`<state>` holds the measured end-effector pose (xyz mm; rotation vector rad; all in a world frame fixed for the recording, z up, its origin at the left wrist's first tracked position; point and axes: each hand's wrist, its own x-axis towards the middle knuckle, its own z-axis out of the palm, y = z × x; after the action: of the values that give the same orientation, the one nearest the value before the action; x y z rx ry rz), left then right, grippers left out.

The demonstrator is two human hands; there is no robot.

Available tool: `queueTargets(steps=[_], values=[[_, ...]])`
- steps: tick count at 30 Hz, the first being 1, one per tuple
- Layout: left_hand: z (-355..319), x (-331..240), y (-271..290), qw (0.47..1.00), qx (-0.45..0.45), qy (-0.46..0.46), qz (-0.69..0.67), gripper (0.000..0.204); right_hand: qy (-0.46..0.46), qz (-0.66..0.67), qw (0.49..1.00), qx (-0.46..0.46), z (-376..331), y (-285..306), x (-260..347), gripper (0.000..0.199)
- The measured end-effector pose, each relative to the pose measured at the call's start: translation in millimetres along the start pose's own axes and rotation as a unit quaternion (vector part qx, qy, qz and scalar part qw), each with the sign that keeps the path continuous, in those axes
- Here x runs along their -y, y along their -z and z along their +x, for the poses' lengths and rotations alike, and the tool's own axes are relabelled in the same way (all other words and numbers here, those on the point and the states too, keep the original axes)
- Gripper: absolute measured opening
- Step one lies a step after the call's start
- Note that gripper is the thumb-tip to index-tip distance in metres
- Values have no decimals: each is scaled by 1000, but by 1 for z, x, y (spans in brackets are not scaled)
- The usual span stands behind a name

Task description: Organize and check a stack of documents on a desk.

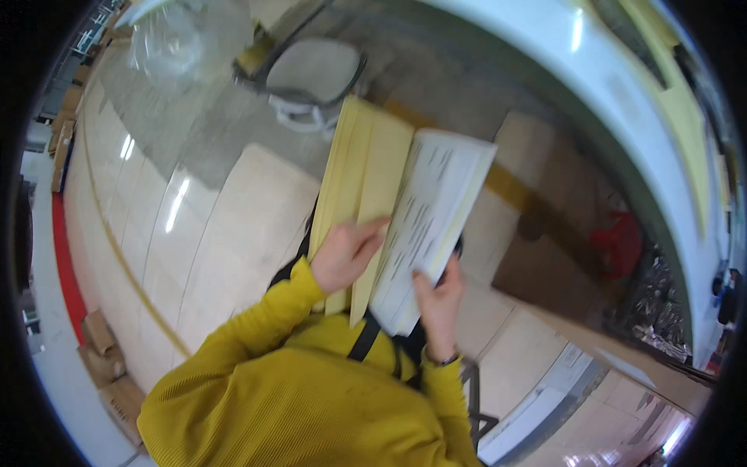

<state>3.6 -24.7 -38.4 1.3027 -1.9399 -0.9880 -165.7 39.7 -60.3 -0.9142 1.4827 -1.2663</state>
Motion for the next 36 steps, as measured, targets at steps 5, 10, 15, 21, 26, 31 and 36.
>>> queueTargets(steps=[5, 10, 15, 21, 26, 31, 36], values=[[-11, -1, -9, 990, -70, -98, 69, 42, 78, -34, 994, 66, -11, -21, -13, 58], [-30, -19, 13, 911, -90, -188, 357, 53, 107, -137, 983, 65, -18, -20, 4, 78], [-31, 21, 18, 829, 54, -270, 487, 39, 88, -82, 988, 99, -11, -33, 10, 82], [16, 31, 7, 914, 292, -150, 238, 34, 57, -45, 993, 93, 3, -28, -22, 52], [19, 12, -3, 989, 84, 59, -109, 78, -6, 1, 991, 130, 5, -17, -32, 38], [15, -4, 4, 991, 99, 69, -59, 87, 5, -29, 983, 183, 11, -15, -42, 43], [7, 33, -16, 983, 107, 36, -146, 94, -18, -39, 986, 161, -2, -13, -34, 48]])
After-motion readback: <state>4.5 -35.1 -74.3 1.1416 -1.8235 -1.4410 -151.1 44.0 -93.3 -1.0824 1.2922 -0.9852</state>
